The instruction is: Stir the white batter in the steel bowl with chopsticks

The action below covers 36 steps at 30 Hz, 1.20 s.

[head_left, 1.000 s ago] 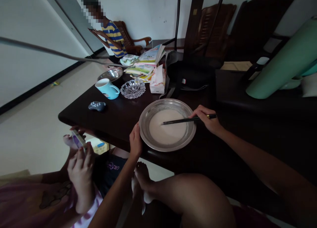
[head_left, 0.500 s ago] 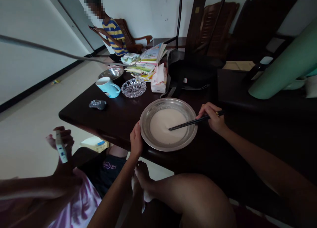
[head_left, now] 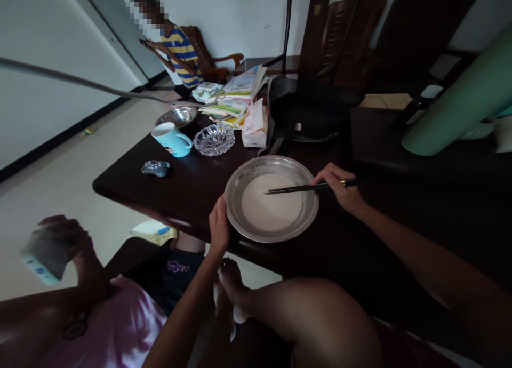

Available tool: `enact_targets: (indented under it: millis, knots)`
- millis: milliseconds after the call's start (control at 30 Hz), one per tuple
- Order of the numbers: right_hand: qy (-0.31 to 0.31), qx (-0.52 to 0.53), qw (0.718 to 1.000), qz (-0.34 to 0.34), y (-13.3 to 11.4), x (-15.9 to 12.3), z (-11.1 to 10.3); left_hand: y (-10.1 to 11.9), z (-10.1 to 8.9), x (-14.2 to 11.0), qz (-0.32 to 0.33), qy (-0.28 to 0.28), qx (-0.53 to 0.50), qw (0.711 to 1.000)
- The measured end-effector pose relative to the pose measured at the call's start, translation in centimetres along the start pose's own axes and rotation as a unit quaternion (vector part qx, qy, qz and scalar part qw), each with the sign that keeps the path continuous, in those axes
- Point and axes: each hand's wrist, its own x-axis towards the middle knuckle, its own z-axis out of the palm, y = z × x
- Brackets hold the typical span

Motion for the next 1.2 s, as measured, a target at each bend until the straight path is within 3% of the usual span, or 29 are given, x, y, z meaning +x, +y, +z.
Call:
enact_targets:
  millis: [100,167,267,333,433,500,600,667,767,833,933,1000,1100,1200]
  knots:
    - [0.066,0.083,0.994,0.02,0.2,0.02,-0.06,-0.34,-0.03,0.08,0.005,-0.007,-0.005,1.0]
    - [0.018,0.086,0.996,0.026,0.16,-0.07,0.06,-0.59,-0.07,0.15,0.006,-0.007,-0.007,1.0]
    - [-0.046,-0.002,0.999,0.003,0.0,-0.11,0.2,-0.74,-0.09,0.17,0.008,-0.003,-0.009,1.0]
    - [0.001,-0.01,1.0,-0.012,0.08,-0.05,0.13,-0.66,-0.06,0.14,0.008,-0.004,-0.006,1.0]
    - [0.068,0.069,0.995,-0.008,0.34,-0.04,0.02,-0.53,0.0,0.08,0.008,-0.01,-0.003,1.0]
    - [0.017,0.072,0.997,-0.008,0.36,-0.12,0.09,-0.55,0.0,0.09,0.012,-0.012,-0.005,1.0]
    - [-0.06,-0.011,0.998,-0.026,0.2,-0.15,0.19,-0.65,-0.03,0.17,0.013,-0.006,-0.005,1.0]
    - [-0.012,-0.019,0.999,-0.029,0.2,-0.05,0.09,-0.7,-0.03,0.2,0.009,-0.003,-0.008,1.0]
    - [0.066,0.06,0.996,-0.005,0.28,0.02,-0.08,-0.69,-0.02,0.17,0.008,-0.009,-0.011,1.0]
    - [0.026,0.071,0.997,0.001,0.19,-0.05,-0.01,-0.63,-0.06,0.14,0.013,-0.013,-0.005,1.0]
    - [-0.054,0.001,0.998,-0.018,0.0,-0.14,0.18,-0.5,-0.12,0.11,0.015,-0.007,-0.001,1.0]
    - [-0.013,-0.004,1.0,-0.018,0.08,-0.13,0.17,-0.41,-0.12,0.1,0.01,-0.005,-0.004,1.0]
    - [0.065,0.07,0.995,0.01,0.38,-0.17,0.06,-0.33,-0.05,0.07,0.007,-0.01,-0.007,1.0]
    - [-0.007,0.07,0.997,0.015,0.35,-0.26,0.13,-0.35,0.02,0.06,0.008,-0.005,-0.009,1.0]
